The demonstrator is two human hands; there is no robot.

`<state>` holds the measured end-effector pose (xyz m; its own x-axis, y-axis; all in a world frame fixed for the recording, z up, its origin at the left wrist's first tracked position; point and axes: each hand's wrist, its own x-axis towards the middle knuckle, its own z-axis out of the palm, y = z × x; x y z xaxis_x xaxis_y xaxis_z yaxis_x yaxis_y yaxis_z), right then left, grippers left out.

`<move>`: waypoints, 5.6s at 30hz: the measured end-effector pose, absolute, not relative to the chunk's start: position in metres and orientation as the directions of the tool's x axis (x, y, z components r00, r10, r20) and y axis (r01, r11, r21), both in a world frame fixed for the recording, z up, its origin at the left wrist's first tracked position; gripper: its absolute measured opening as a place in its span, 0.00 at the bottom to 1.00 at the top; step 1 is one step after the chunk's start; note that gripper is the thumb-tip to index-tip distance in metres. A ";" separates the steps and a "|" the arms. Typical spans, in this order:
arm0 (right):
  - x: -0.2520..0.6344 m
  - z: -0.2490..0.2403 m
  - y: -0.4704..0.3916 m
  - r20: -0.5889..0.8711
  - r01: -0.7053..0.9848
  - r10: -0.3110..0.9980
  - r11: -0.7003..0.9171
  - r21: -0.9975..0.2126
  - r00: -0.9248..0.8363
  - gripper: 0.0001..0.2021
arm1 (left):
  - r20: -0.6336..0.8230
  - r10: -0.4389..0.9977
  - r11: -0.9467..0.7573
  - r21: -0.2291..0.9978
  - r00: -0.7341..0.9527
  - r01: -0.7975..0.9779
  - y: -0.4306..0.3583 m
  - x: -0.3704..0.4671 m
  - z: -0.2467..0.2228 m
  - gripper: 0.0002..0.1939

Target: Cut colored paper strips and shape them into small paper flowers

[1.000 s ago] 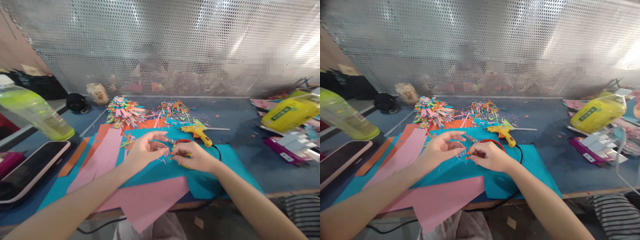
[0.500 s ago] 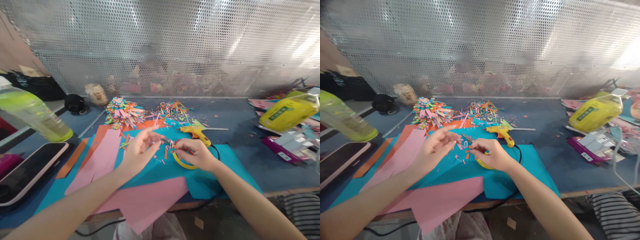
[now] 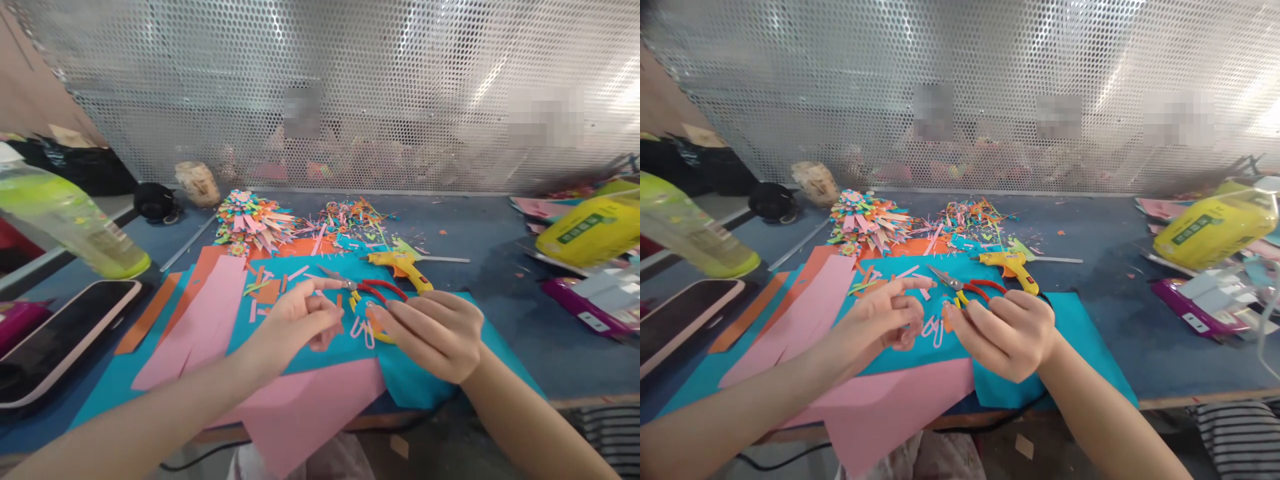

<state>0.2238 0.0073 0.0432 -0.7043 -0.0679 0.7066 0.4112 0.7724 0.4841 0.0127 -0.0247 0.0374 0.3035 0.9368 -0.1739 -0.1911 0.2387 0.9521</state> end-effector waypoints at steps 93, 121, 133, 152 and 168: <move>0.198 0.022 0.015 0.289 0.034 0.806 0.356 -0.934 -0.516 0.07 | 0.382 0.911 -0.412 0.859 0.154 0.304 -0.015 0.000 0.039 0.08; 0.201 0.026 0.013 0.297 0.180 0.695 0.525 -0.832 -0.655 0.06 | 0.436 0.877 -0.469 0.689 0.200 0.553 -0.017 0.001 0.043 0.07; 0.202 0.025 0.014 0.357 0.190 0.650 0.616 -0.764 -0.671 0.05 | 0.379 0.907 -0.415 0.733 0.183 0.539 -0.017 0.003 0.041 0.09; 0.201 0.025 0.014 0.318 0.183 0.741 0.507 -0.842 -0.591 0.06 | 0.488 0.866 -0.470 0.722 0.107 0.507 -0.018 -0.004 0.040 0.11; 0.199 0.023 0.020 0.186 0.044 0.853 0.236 -0.971 -0.487 0.09 | 0.442 0.897 -0.437 0.877 0.017 0.199 0.001 -0.007 0.030 0.19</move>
